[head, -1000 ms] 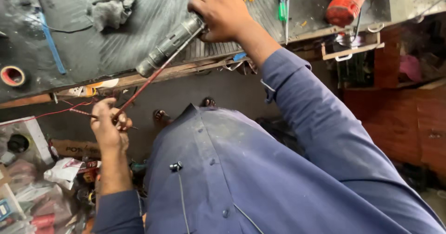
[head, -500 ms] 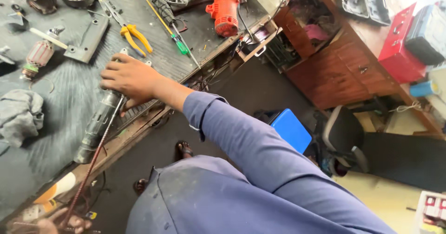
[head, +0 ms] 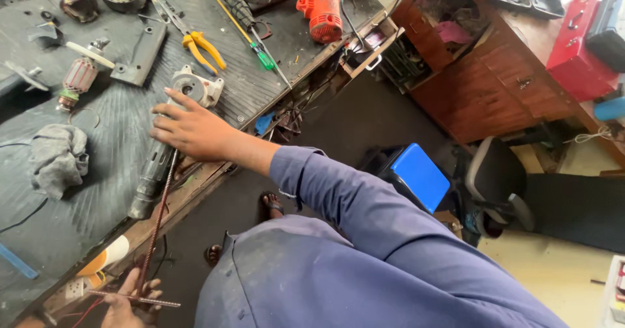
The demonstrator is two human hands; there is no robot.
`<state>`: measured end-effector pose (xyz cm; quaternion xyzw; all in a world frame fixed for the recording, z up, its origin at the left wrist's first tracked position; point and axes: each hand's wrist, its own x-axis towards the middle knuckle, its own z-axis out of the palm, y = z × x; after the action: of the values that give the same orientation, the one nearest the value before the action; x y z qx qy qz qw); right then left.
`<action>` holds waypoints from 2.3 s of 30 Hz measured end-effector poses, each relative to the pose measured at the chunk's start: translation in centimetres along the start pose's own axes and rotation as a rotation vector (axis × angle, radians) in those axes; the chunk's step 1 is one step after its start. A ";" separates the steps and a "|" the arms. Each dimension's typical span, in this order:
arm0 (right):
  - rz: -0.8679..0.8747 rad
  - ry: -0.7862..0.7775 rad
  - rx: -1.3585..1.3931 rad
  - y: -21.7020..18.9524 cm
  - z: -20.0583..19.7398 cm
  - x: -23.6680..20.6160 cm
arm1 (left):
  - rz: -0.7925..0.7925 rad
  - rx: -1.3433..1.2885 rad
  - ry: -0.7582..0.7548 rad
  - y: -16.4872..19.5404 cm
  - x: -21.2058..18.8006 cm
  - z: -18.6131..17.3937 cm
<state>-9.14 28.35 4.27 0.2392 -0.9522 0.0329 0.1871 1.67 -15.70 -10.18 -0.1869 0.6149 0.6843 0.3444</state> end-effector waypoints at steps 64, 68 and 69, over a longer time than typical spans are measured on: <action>0.018 -0.113 0.153 -4.0 0.2 4.1 | -0.169 -0.595 -0.183 4.8 -2.7 1.4; 0.013 -0.140 0.107 -4.0 0.3 3.7 | -0.006 -0.168 0.256 5.4 -4.6 3.2; 0.016 -0.114 0.103 -4.1 0.3 3.6 | 0.177 0.086 0.405 5.7 -5.6 4.1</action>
<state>-10.26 23.12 5.20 0.2424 -0.9603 0.0697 0.1195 2.28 -13.15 -1.60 -0.2509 0.7143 0.6334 0.1601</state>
